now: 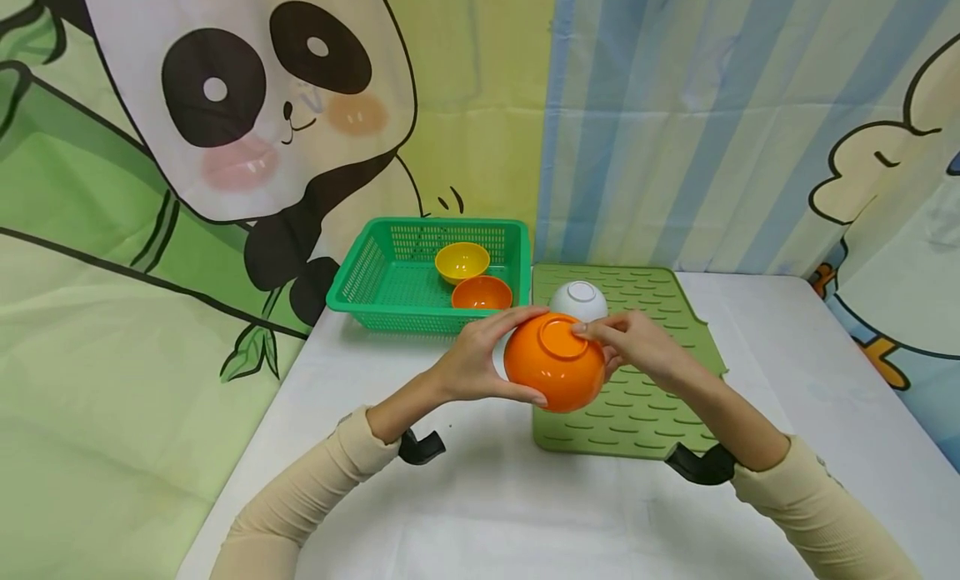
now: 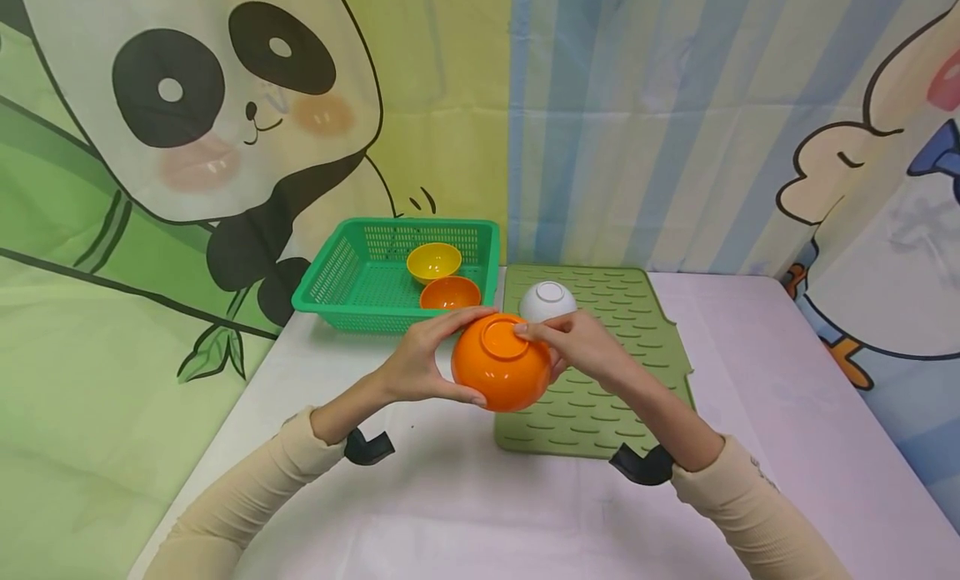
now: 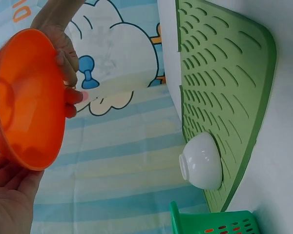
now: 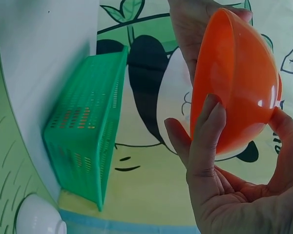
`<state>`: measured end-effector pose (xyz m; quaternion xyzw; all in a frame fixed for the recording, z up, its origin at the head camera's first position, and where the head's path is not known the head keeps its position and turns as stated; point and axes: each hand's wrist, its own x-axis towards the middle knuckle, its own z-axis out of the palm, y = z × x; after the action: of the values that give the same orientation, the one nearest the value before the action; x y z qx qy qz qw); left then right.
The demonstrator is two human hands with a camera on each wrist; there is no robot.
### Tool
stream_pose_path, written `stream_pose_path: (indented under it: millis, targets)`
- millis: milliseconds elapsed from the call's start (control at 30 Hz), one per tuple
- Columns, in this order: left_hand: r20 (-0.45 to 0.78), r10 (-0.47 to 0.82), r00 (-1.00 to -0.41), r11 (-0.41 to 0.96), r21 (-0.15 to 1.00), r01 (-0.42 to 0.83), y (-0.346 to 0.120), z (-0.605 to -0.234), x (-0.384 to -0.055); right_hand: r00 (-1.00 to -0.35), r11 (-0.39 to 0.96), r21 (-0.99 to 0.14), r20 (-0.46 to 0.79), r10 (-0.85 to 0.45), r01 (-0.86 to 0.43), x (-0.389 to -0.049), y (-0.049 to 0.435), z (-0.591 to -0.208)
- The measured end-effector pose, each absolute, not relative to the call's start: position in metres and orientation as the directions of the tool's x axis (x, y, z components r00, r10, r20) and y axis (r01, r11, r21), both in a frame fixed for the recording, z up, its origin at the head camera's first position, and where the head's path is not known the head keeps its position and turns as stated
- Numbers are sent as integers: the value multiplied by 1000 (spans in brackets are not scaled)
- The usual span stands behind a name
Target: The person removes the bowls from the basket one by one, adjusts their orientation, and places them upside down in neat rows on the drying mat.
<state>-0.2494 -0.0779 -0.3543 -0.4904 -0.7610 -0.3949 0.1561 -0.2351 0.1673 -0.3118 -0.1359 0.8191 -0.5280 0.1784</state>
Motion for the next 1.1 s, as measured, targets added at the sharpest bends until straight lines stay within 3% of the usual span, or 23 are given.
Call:
stream_pose_path:
  millis: [367,733,1100]
  targets:
    - [672,584,-455,205,420,884,-76,-351,-253,-937,471,-877,-83,-339,-92,-232,165,-312]
    - [702,535,-470,230,414,881,-74,-355,-259,-937,521,-810,91,-338,-267,-222,155,-320]
    - [700,514,-495,254,427,868,-73,-359,-261,-957,592,-766,104,-269,-250,-219,144,-331]
